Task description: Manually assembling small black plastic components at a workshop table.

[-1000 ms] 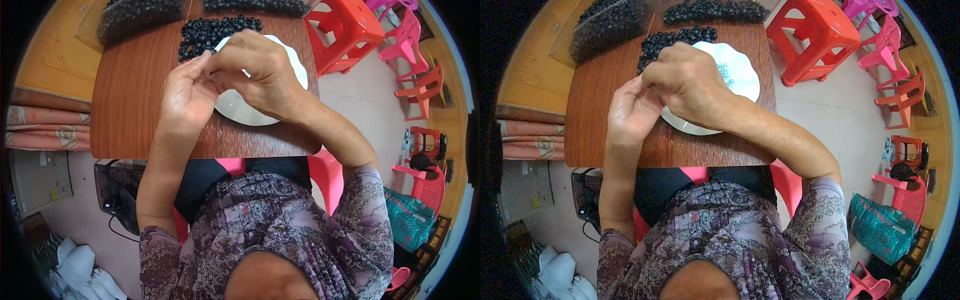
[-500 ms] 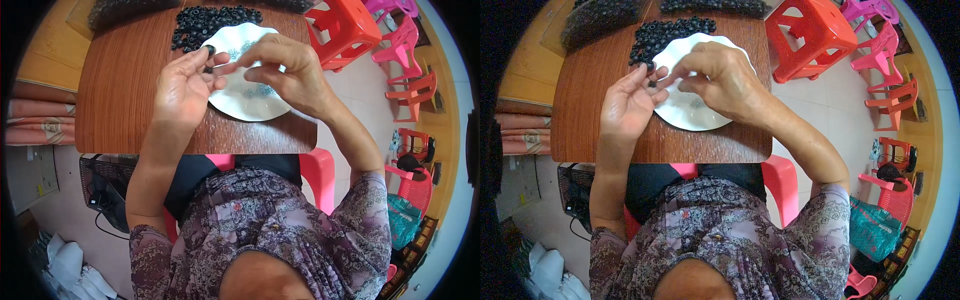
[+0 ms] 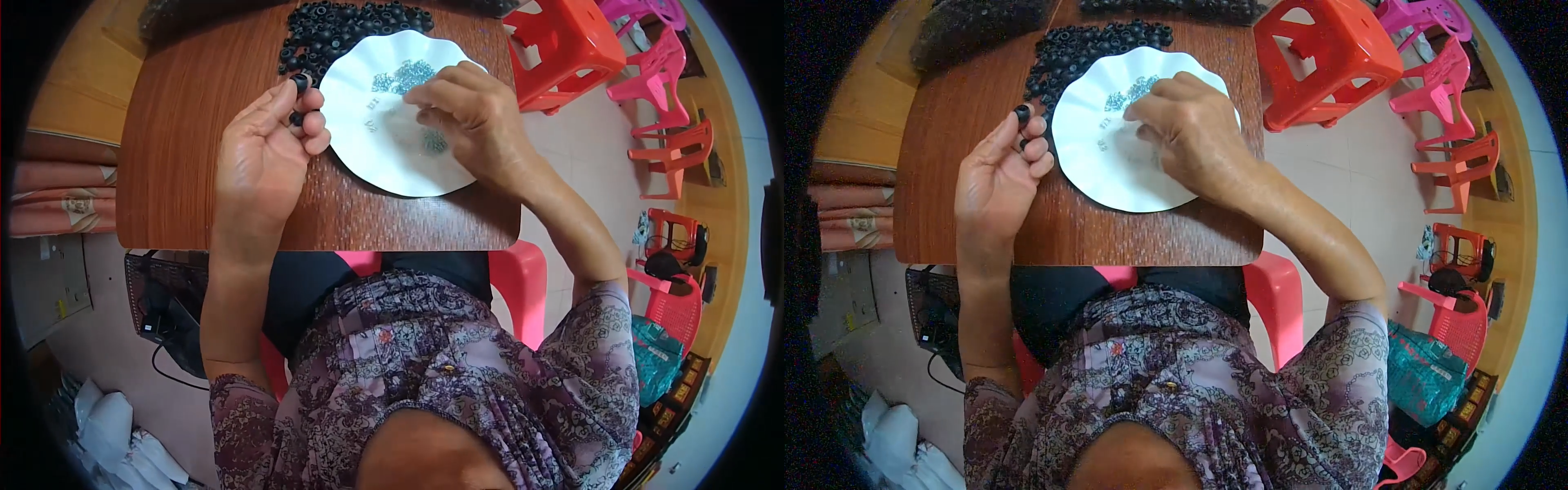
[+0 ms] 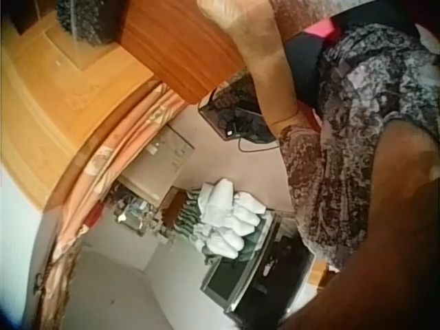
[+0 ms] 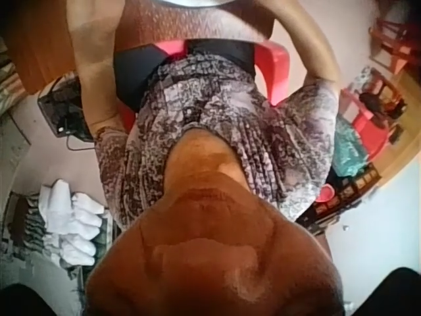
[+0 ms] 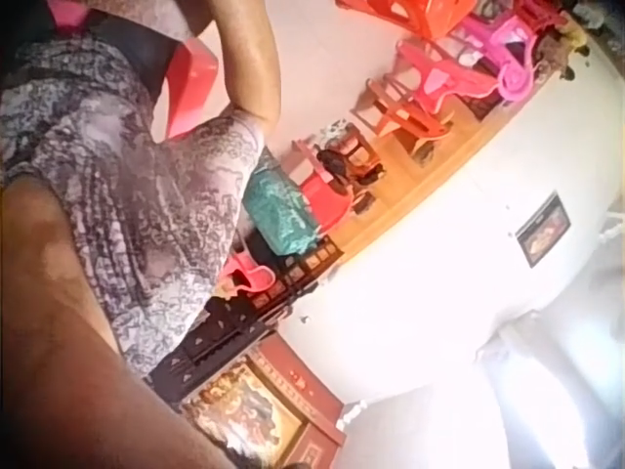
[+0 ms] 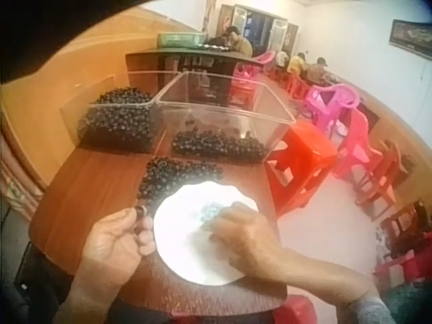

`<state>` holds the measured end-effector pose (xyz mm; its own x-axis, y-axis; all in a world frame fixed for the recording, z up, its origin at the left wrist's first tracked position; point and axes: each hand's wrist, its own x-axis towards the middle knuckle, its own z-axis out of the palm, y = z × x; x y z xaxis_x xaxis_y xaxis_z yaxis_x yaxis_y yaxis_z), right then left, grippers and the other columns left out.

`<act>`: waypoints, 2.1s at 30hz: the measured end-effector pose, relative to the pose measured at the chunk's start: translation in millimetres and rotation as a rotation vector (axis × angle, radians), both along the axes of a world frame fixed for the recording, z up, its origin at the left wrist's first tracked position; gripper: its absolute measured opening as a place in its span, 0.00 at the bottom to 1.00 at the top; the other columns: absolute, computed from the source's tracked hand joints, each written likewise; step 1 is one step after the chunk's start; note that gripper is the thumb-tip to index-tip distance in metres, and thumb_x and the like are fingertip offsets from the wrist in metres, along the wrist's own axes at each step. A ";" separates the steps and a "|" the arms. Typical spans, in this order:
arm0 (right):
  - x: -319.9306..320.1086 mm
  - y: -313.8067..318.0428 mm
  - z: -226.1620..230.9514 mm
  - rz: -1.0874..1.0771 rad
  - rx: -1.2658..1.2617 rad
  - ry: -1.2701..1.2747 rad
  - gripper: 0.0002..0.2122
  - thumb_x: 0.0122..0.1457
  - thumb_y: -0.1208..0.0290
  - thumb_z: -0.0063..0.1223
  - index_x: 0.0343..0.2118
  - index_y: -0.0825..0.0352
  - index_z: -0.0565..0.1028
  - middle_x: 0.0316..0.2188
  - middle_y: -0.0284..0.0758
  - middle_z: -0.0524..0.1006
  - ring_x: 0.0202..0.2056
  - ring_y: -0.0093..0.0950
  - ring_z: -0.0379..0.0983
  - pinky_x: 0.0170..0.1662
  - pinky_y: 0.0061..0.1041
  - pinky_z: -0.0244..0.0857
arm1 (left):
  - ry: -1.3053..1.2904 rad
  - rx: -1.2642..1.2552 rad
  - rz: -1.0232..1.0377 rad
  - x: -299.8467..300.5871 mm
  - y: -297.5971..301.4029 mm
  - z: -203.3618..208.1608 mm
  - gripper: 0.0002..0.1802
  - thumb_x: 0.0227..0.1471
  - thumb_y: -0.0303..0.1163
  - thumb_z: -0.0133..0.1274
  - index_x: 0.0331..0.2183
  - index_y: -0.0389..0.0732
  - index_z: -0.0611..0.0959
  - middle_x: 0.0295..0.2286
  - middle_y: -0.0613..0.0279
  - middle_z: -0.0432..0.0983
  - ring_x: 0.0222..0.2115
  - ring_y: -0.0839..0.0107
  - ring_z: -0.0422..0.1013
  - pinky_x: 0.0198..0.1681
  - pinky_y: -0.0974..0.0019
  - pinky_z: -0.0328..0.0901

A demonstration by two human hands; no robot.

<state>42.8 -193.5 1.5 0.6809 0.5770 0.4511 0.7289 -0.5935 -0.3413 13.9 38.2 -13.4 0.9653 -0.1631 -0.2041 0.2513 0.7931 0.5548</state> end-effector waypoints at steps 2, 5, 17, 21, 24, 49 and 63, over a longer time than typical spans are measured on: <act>3.6 -5.2 -2.3 -0.002 0.016 -0.006 0.08 0.41 0.83 0.58 0.27 0.67 0.78 0.24 0.38 0.76 0.28 0.31 0.71 0.31 0.29 0.66 | 0.004 0.008 0.006 0.8 1.3 -1.2 0.08 0.57 0.28 0.44 0.34 0.32 0.73 0.28 0.55 0.71 0.25 0.71 0.64 0.28 0.69 0.59; -1.3 -6.4 -5.1 -0.013 0.009 0.097 0.06 0.44 0.82 0.58 0.27 0.68 0.78 0.24 0.35 0.75 0.30 0.29 0.71 0.32 0.25 0.66 | 0.010 -0.009 0.002 2.2 2.1 -2.6 0.08 0.57 0.28 0.44 0.35 0.32 0.73 0.28 0.55 0.70 0.25 0.72 0.64 0.28 0.70 0.59; 6.2 7.6 -6.3 -0.046 -0.048 0.057 0.06 0.44 0.80 0.59 0.27 0.67 0.78 0.24 0.35 0.75 0.29 0.30 0.71 0.31 0.27 0.65 | 0.007 0.028 0.029 0.4 2.0 -0.1 0.08 0.57 0.28 0.44 0.35 0.32 0.72 0.28 0.56 0.71 0.25 0.72 0.64 0.28 0.71 0.59; 11.0 18.6 -7.1 -0.035 -0.116 0.042 0.08 0.42 0.81 0.60 0.28 0.66 0.79 0.24 0.35 0.75 0.30 0.29 0.71 0.32 0.27 0.67 | -0.009 0.038 0.024 -0.9 1.9 -1.1 0.08 0.57 0.28 0.44 0.35 0.32 0.72 0.28 0.56 0.71 0.24 0.73 0.64 0.28 0.71 0.59; 22.7 21.0 -20.4 0.007 -0.146 -0.094 0.09 0.38 0.83 0.58 0.26 0.65 0.79 0.22 0.38 0.75 0.28 0.30 0.70 0.31 0.29 0.66 | -0.012 0.024 0.015 -0.7 0.7 0.1 0.08 0.57 0.28 0.45 0.35 0.32 0.72 0.28 0.56 0.71 0.24 0.73 0.64 0.28 0.71 0.59; -4.7 19.1 38.0 0.077 0.394 0.511 0.06 0.47 0.82 0.59 0.28 0.71 0.74 0.25 0.29 0.73 0.28 0.16 0.67 0.31 0.16 0.62 | -0.142 0.277 -0.050 -15.0 -40.8 5.5 0.10 0.51 0.21 0.49 0.38 0.28 0.74 0.27 0.57 0.74 0.21 0.80 0.66 0.25 0.80 0.60; -5.0 18.1 41.6 0.060 0.385 0.296 0.07 0.43 0.82 0.60 0.26 0.70 0.76 0.26 0.33 0.73 0.28 0.20 0.70 0.29 0.19 0.64 | -0.128 0.233 -0.012 -11.9 -55.2 14.2 0.10 0.50 0.21 0.52 0.36 0.29 0.75 0.26 0.57 0.74 0.20 0.80 0.66 0.24 0.79 0.59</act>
